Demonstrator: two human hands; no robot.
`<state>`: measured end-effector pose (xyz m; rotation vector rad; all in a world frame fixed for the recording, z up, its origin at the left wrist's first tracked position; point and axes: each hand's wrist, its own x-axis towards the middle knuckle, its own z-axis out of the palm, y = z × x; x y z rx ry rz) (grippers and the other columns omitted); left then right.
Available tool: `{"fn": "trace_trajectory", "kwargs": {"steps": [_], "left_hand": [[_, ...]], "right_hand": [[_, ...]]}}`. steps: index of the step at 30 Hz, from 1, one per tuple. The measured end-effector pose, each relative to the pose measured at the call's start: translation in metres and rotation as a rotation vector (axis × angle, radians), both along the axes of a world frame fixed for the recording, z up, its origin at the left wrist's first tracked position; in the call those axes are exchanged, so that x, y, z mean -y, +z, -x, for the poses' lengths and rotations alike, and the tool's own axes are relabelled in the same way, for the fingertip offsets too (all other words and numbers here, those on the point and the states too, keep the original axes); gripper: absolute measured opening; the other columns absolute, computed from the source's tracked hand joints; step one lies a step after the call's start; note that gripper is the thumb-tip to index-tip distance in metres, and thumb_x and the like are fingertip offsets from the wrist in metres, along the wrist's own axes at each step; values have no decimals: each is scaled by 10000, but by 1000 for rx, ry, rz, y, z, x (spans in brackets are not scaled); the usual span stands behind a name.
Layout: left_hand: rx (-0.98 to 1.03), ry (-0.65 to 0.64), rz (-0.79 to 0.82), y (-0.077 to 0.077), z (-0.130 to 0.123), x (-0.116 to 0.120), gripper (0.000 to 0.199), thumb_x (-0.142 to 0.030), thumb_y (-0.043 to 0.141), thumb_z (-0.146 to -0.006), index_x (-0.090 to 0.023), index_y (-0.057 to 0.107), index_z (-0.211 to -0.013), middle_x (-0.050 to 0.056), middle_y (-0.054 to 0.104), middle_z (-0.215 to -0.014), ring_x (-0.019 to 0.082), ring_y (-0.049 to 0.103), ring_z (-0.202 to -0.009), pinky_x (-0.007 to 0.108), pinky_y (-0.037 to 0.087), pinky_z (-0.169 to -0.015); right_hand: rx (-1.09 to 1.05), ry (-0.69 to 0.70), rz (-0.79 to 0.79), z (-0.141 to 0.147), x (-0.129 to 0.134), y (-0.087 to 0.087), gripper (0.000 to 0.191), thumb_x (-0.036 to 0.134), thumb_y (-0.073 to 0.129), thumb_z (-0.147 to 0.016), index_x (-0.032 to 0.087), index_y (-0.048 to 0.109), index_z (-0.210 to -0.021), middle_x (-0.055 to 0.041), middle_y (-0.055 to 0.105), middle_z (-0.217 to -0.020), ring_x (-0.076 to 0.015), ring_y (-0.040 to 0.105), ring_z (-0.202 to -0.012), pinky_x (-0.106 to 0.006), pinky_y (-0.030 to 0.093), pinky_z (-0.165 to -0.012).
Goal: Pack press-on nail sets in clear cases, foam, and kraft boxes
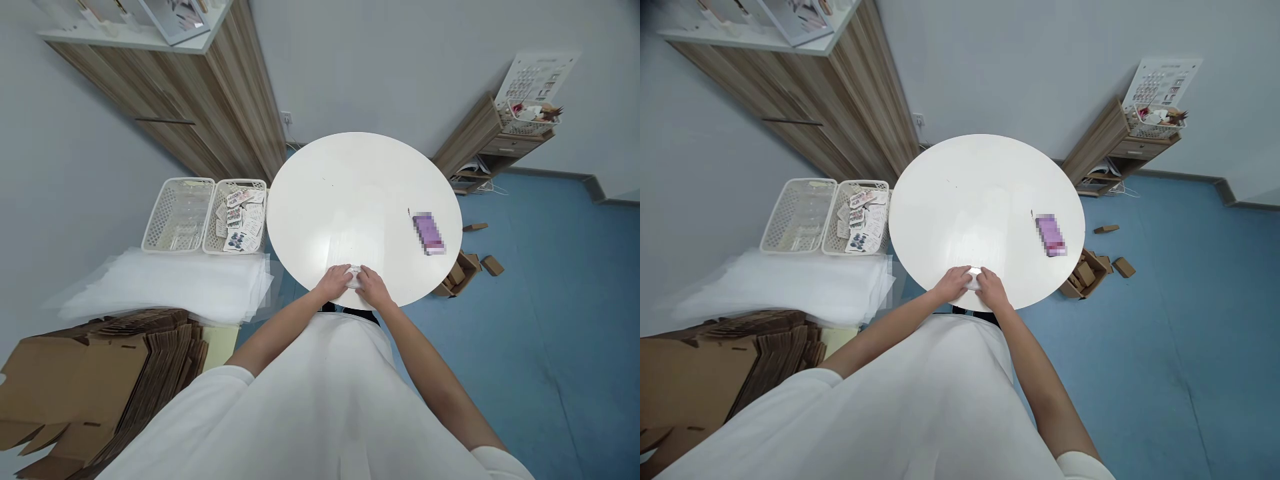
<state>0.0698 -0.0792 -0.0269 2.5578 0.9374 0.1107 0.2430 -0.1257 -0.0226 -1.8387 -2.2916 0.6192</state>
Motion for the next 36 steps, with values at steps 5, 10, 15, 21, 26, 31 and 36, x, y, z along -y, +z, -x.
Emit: {"fn": "trace_trajectory", "kwargs": {"steps": [5, 10, 15, 21, 26, 31, 36], "left_hand": [[47, -76, 105, 11, 9, 2, 335, -263, 544, -683, -171, 492, -1001, 114, 494, -1150, 244, 480, -1017, 370, 379, -858], [72, -43, 297, 20, 13, -2, 282, -330, 449, -759, -196, 500, -1002, 33, 590, -898, 180, 545, -809, 304, 412, -742], [39, 103, 342, 25, 4, -25, 300, -362, 341, -821, -209, 553, -967, 44, 573, -1001, 193, 536, -914, 319, 408, -782], [12, 134, 431, 24, 4, -46, 361, -285, 466, -733, -197, 528, -1078, 48, 565, -1095, 200, 520, -1002, 296, 413, -829], [59, 298, 547, 11, 8, -56, 352, -288, 501, -716, -190, 537, -1052, 43, 597, -1054, 182, 551, -958, 270, 442, -780], [64, 388, 685, 3, 12, -62, 250, -361, 489, -736, -177, 602, -862, 27, 634, -899, 172, 582, -812, 252, 457, -660], [-21, 545, 672, 3, 13, -64, 272, -387, 460, -757, -175, 597, -857, 34, 638, -882, 163, 586, -778, 231, 441, -609]], "right_hand": [[-119, 8, 102, -2, 9, 15, 308, 246, 555, -681, 170, 485, -972, -111, 526, -1105, -216, 500, -970, -325, 394, -791], [-225, -35, 303, -6, 12, 33, 260, 325, 438, -785, 212, 466, -1017, -27, 586, -863, -157, 522, -714, -277, 389, -648], [-247, -145, 226, -11, -13, 33, 280, 390, 421, -814, 190, 547, -964, -87, 537, -1034, -188, 505, -932, -301, 390, -781], [-226, -235, 311, -14, -33, 30, 323, 400, 414, -824, 202, 542, -1045, -84, 569, -1042, -193, 532, -925, -299, 399, -773], [-278, -308, 298, -19, -35, 23, 270, 339, 407, -830, 236, 505, -1060, -46, 601, -1028, -184, 554, -896, -284, 413, -714], [-306, -355, 316, -24, -37, 7, 251, 314, 395, -829, 238, 532, -1025, -35, 614, -993, -176, 564, -854, -278, 422, -679], [-261, -400, 252, -26, -37, -5, 316, 270, 348, -836, 200, 574, -1047, -85, 579, -1042, -197, 545, -937, -304, 415, -753]]}}
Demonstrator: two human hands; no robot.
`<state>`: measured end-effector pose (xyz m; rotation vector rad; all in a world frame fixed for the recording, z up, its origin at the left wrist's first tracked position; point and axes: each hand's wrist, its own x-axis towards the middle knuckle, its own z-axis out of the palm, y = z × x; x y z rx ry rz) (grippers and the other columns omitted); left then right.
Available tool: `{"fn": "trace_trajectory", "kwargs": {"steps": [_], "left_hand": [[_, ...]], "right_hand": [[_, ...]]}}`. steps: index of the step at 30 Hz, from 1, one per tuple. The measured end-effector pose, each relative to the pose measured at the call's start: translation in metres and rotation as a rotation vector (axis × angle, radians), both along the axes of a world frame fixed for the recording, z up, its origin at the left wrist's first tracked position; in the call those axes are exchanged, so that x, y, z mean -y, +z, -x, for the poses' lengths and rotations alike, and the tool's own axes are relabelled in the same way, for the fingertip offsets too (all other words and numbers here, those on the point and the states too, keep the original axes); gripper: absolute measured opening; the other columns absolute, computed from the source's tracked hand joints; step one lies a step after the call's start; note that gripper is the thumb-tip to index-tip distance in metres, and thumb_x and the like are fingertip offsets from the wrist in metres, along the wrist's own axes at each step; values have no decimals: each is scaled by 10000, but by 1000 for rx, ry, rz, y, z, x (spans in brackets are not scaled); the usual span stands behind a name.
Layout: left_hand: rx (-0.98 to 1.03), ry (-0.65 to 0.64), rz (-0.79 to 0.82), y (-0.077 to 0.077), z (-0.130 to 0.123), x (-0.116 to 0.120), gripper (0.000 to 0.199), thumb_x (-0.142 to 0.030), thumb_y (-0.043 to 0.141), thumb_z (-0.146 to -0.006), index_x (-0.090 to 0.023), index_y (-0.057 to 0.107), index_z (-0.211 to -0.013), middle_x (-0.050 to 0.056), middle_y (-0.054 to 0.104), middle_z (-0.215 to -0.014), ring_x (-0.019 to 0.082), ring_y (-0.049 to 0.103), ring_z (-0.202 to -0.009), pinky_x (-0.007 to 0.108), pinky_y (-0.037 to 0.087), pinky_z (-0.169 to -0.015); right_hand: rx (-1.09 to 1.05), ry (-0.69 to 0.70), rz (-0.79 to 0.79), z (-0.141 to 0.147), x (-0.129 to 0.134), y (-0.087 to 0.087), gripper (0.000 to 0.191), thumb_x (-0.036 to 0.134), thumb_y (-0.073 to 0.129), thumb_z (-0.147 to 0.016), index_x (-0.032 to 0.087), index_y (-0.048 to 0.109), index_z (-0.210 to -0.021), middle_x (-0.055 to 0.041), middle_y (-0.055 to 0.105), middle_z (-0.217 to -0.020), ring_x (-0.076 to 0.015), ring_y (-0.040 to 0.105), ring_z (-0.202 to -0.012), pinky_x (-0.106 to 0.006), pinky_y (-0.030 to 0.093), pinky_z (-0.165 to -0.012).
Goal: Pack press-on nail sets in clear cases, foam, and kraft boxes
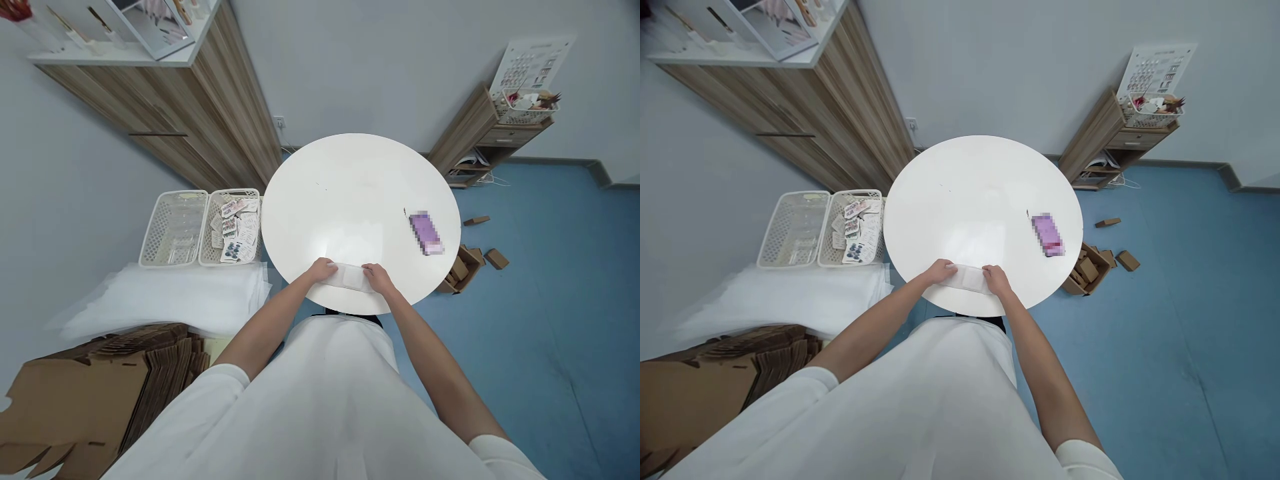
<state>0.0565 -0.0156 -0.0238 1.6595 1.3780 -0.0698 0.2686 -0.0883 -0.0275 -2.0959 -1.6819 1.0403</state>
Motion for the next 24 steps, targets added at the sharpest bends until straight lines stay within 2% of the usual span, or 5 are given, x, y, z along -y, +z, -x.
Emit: {"fn": "trace_trajectory", "kwargs": {"steps": [7, 9, 13, 19, 24], "left_hand": [[-183, 13, -89, 3, 11, 5, 181, -330, 487, -717, -169, 566, -740, 62, 623, -788, 206, 574, -751, 278, 422, -608], [-249, 4, -175, 6, 15, 9, 188, -282, 478, -714, -181, 557, -851, 64, 617, -855, 207, 568, -786, 283, 427, -626], [-230, -84, -522, 16, 16, 18, 471, -142, 464, -665, -168, 442, -1134, 113, 523, -1114, 242, 495, -1008, 334, 413, -779], [4, -601, -642, 21, -6, 25, 545, -227, 547, -639, -199, 432, -1171, 96, 377, -1317, 291, 270, -1246, 434, 201, -999], [-38, -659, -609, 15, -17, 30, 525, -267, 574, -642, -189, 434, -1142, 115, 433, -1271, 271, 359, -1189, 444, 189, -987]], "right_hand": [[145, -205, -17, -16, 17, -5, 332, 270, 361, -816, 199, 542, -1086, -92, 567, -983, -209, 539, -885, -316, 416, -722], [170, -274, -88, -20, 24, -4, 359, 274, 364, -810, 188, 504, -1129, -107, 549, -1004, -229, 524, -896, -343, 415, -728], [277, -336, -287, -18, 33, 4, 363, 227, 297, -832, 168, 464, -1148, -128, 496, -1120, -266, 432, -1051, -408, 366, -832], [265, 266, -303, 5, 29, 13, 294, 318, 509, -758, 214, 505, -1033, -106, 463, -1235, -271, 364, -1170, -432, 271, -942], [307, 390, -223, 14, 25, 11, 425, 282, 601, -673, 200, 472, -1069, -132, 433, -1274, -272, 400, -1153, -426, 284, -924]]}}
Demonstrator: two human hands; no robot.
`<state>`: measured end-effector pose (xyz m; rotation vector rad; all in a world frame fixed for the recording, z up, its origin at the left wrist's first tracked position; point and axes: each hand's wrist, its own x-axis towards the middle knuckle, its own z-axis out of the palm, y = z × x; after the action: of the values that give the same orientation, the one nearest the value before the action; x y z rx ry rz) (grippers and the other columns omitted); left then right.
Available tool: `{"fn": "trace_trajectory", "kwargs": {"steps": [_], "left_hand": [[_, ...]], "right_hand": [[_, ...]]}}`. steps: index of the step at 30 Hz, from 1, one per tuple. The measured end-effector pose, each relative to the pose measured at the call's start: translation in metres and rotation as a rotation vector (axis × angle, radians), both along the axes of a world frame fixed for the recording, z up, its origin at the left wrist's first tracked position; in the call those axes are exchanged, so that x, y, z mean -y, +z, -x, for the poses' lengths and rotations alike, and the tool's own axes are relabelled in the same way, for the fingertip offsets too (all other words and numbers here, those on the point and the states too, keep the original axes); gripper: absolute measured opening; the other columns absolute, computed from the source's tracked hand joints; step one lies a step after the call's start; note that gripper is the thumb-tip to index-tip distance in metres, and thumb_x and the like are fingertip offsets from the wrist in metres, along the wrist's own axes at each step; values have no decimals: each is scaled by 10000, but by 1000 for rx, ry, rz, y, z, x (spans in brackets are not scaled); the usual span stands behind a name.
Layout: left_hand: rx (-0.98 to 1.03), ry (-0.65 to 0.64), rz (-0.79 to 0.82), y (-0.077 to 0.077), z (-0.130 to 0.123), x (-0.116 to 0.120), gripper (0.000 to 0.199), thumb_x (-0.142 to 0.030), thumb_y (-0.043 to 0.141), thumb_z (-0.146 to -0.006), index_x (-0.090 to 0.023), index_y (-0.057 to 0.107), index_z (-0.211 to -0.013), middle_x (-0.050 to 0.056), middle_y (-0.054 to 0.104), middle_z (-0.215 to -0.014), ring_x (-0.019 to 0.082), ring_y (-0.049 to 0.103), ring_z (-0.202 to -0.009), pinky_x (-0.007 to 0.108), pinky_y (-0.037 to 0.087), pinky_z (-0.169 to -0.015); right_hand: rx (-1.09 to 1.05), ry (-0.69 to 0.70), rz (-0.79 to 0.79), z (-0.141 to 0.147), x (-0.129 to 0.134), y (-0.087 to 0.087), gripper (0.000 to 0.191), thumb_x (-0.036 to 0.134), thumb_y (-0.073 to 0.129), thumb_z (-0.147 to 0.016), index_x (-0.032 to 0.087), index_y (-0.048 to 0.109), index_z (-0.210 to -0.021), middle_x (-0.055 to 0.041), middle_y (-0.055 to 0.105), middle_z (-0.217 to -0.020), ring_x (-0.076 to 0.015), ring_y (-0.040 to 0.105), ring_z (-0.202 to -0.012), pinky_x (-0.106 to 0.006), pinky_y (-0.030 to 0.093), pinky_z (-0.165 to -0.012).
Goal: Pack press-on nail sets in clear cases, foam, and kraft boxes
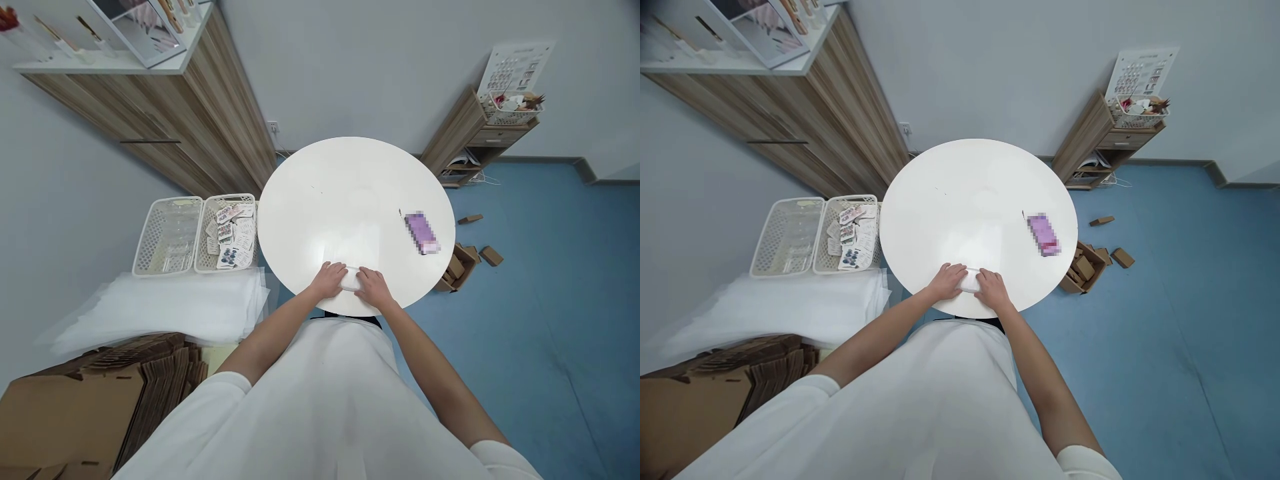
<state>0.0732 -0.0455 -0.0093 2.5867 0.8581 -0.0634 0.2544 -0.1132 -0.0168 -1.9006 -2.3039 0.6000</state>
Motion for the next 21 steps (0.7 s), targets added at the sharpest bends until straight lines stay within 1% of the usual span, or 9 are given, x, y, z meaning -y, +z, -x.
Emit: {"fn": "trace_trajectory", "kwargs": {"steps": [3, 5, 7, 10, 12, 14, 17, 19, 21], "left_hand": [[11, 29, 46, 1, 2, 1, 508, -291, 574, -633, -181, 460, -1115, 112, 511, -1181, 269, 445, -1103, 434, 212, -974], [-2, 44, 124, 3, 4, 0, 494, -338, 563, -642, -188, 480, -1105, 91, 561, -1105, 262, 491, -1040, 418, 254, -948], [-26, 60, 206, 7, 4, -3, 456, -367, 526, -677, -202, 499, -1101, 69, 590, -1056, 249, 514, -1004, 397, 291, -921], [-39, 108, 263, 11, 2, -10, 362, -370, 436, -751, -230, 545, -1066, 50, 584, -1071, 242, 501, -1025, 385, 323, -899], [-30, 175, 264, 13, 0, -16, 338, -373, 367, -796, -241, 578, -1025, 51, 558, -1101, 241, 490, -1036, 377, 357, -868], [-8, 250, 252, 14, -1, -22, 356, -395, 341, -815, -236, 583, -1024, 61, 541, -1107, 237, 494, -1026, 365, 386, -837], [29, 341, 230, 13, 3, -31, 359, -403, 408, -796, -213, 549, -1065, 63, 562, -1071, 227, 517, -990, 352, 402, -825], [45, 389, 233, 11, 7, -36, 331, -359, 435, -790, -204, 536, -1064, 50, 585, -1050, 218, 533, -964, 340, 410, -812], [60, 440, 253, 8, 12, -40, 298, -318, 424, -800, -200, 530, -1052, 40, 599, -1043, 209, 542, -950, 319, 419, -786]], "right_hand": [[-54, 3, 59, -2, 0, 5, 419, 293, 593, -668, 190, 482, -1058, -115, 508, -1185, -247, 472, -1069, -386, 324, -887], [-125, -3, 130, -5, 0, 11, 403, 327, 575, -684, 201, 487, -1056, -76, 565, -1089, -217, 522, -982, -353, 357, -845], [-180, -26, 186, -8, -2, 17, 353, 350, 545, -714, 219, 507, -1039, -44, 590, -1028, -197, 541, -928, -336, 371, -818], [-216, -82, 203, -11, -12, 24, 262, 378, 499, -759, 238, 561, -971, -35, 589, -1033, -200, 526, -951, -346, 365, -824], [-219, -130, 205, -12, -22, 26, 259, 412, 473, -780, 240, 596, -931, -45, 585, -1028, -208, 519, -960, -356, 361, -830], [-219, -196, 219, -14, -32, 27, 303, 450, 451, -790, 238, 615, -931, -60, 587, -1004, -211, 532, -928, -361, 365, -826], [-272, -316, 229, -19, -44, 24, 365, 476, 445, -788, 227, 595, -1008, -71, 593, -1013, -202, 554, -884, -348, 389, -805], [-353, -389, 223, -22, -48, 20, 377, 454, 466, -778, 219, 565, -1056, -68, 587, -1064, -198, 553, -918, -322, 409, -791], [-429, -455, 212, -26, -51, 14, 364, 413, 481, -771, 216, 549, -1070, -60, 577, -1103, -192, 539, -973, -301, 420, -793]]}}
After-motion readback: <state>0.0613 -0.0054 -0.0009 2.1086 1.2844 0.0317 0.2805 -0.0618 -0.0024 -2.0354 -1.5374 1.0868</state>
